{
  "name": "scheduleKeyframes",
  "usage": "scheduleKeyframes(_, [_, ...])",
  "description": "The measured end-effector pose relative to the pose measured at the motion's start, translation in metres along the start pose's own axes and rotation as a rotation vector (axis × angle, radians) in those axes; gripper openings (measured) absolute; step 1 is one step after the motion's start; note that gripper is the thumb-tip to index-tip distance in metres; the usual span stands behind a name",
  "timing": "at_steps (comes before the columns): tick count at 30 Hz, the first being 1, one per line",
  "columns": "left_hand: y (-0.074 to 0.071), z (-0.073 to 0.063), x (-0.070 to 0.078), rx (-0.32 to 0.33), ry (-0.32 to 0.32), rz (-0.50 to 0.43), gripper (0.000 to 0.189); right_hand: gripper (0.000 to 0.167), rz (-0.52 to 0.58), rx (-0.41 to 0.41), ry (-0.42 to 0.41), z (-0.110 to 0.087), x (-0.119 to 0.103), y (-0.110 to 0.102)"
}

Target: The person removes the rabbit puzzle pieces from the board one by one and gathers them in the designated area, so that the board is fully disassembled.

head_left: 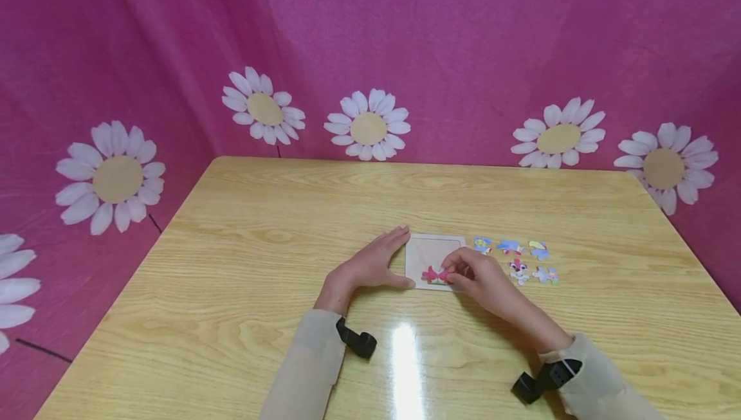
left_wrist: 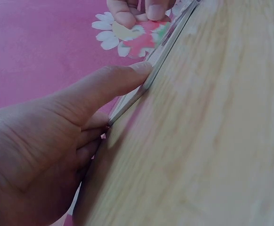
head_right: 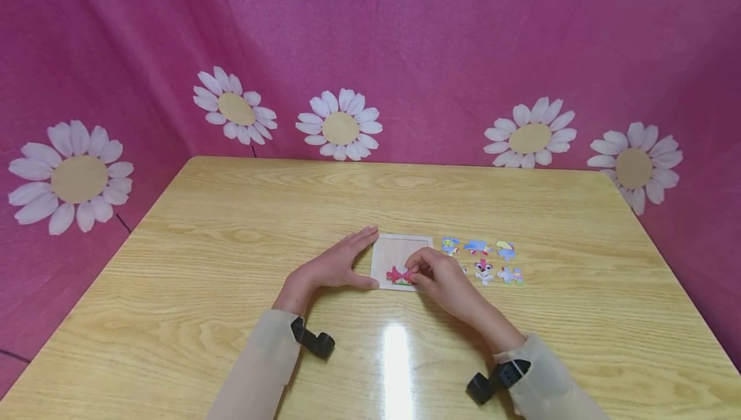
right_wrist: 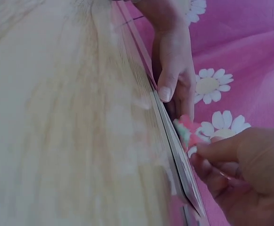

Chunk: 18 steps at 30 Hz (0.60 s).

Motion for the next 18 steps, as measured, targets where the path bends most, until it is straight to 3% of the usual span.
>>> scheduleKeyframes(6, [0.000,0.000,0.001,-0.005,-0.003,-0.007,0.099,0.010,0.049,0.006,0.084,-0.002,0.008,-0.007])
scheduleKeyframes(14, [-0.001,-0.001,0.002,-0.001,0.011,-0.013,0.099,0.010,0.071,0.017,0.096,-0.011,0.014,-0.021])
scheduleKeyframes(18, [0.000,0.000,0.002,0.001,0.016,-0.012,0.099,0.010,0.097,0.033,0.050,-0.016,0.016,-0.028])
Point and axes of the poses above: each hand's wrist, its own z-axis towards the middle knuckle, its own y-axis out of the palm, x = y × z, the point moved 5 cm from there along z, towards the middle knuckle, and after that the axes turned 13 degrees about x, right-handed, at the moved point
